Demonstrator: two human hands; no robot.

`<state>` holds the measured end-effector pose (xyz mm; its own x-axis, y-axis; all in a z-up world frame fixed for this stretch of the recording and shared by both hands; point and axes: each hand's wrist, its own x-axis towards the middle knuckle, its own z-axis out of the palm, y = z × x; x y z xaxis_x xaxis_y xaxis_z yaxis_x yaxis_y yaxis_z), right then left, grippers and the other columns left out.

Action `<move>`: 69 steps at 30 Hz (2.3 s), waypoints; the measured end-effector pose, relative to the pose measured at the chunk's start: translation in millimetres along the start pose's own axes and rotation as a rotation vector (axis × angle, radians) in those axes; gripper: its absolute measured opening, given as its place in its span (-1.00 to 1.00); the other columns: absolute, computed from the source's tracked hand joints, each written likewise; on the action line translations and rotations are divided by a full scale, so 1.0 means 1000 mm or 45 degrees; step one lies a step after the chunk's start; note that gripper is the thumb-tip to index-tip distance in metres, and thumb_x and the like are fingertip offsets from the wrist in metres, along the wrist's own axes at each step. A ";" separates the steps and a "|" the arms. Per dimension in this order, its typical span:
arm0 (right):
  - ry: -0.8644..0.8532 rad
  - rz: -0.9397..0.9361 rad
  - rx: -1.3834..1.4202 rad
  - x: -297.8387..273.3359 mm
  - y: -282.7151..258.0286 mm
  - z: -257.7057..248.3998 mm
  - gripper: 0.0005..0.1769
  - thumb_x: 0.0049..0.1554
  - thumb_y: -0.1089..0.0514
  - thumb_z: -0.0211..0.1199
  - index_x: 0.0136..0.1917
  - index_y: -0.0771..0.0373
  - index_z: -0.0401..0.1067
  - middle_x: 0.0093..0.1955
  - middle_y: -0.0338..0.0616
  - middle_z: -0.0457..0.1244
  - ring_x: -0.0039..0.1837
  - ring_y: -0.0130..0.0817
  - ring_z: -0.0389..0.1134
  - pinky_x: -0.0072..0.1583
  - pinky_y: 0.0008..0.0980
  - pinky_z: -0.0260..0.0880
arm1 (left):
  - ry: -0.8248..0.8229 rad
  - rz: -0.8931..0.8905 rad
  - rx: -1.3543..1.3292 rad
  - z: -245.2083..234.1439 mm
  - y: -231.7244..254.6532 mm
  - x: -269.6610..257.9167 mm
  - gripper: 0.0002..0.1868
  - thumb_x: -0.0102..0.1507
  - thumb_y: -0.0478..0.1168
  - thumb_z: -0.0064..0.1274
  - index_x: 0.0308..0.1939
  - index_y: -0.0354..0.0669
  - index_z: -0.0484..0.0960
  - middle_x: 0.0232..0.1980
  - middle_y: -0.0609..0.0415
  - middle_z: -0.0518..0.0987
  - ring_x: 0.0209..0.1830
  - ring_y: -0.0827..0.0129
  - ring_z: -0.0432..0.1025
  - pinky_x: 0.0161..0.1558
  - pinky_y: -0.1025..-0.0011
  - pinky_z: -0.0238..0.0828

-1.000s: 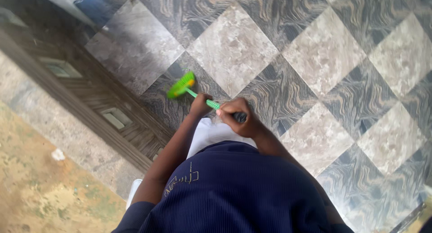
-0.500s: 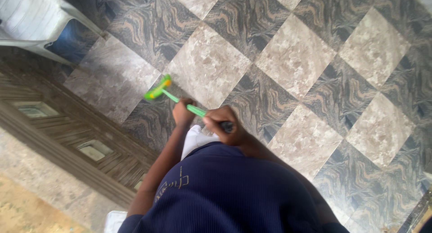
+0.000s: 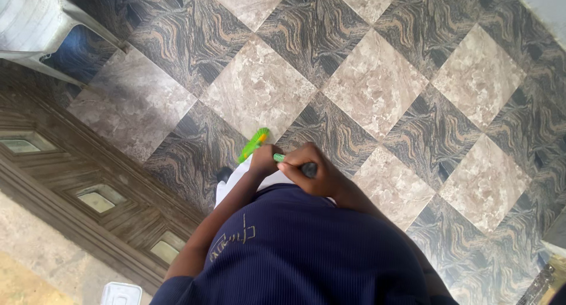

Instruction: The person sweeps a tiled floor using a green broom. They move the broom back and forth across the checkered tiles, covering different sections of the room near a wooden door and an orange chair.

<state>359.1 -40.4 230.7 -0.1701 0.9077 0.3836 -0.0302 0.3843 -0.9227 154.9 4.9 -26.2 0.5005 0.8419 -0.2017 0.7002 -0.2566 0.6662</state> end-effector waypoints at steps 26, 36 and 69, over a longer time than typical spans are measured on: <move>-0.517 0.107 0.208 0.093 0.006 -0.103 -0.54 0.12 0.35 0.13 -0.51 0.24 0.00 -0.54 -0.19 0.00 -0.45 -0.35 0.03 -0.21 -0.24 0.15 | -0.136 0.202 0.161 -0.062 0.028 0.123 -0.68 0.05 0.08 0.19 -0.49 -0.11 0.66 -0.37 -0.08 0.63 -0.33 -0.04 0.55 -0.29 0.07 0.46; -0.254 0.024 0.099 0.141 0.091 -0.101 -0.64 0.22 0.39 0.10 -0.39 0.29 0.15 -0.43 -0.14 0.11 -0.32 -0.29 0.23 -0.05 -0.23 0.36 | 0.206 0.055 0.002 -0.087 -0.009 0.193 -0.63 0.04 -0.19 0.31 -0.13 -0.15 0.56 -0.04 -0.05 0.58 0.18 -0.02 0.42 0.06 0.12 0.44; -0.634 0.056 -0.267 0.324 0.085 -0.176 -0.69 0.20 0.38 0.16 -0.39 0.40 0.29 -0.43 -0.03 0.24 -0.38 -0.33 0.31 -0.29 -0.33 0.28 | 0.381 -0.097 -0.361 -0.062 0.048 0.299 -0.68 0.23 0.02 0.09 -0.35 -0.17 0.67 -0.34 -0.20 0.62 -0.27 -0.12 0.52 -0.21 0.03 0.40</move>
<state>474.9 315.7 283.6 -0.6143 0.7538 0.2332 0.1759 0.4189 -0.8908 307.1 274.0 -9.9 0.2533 0.9650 -0.0685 0.5405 -0.0825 0.8373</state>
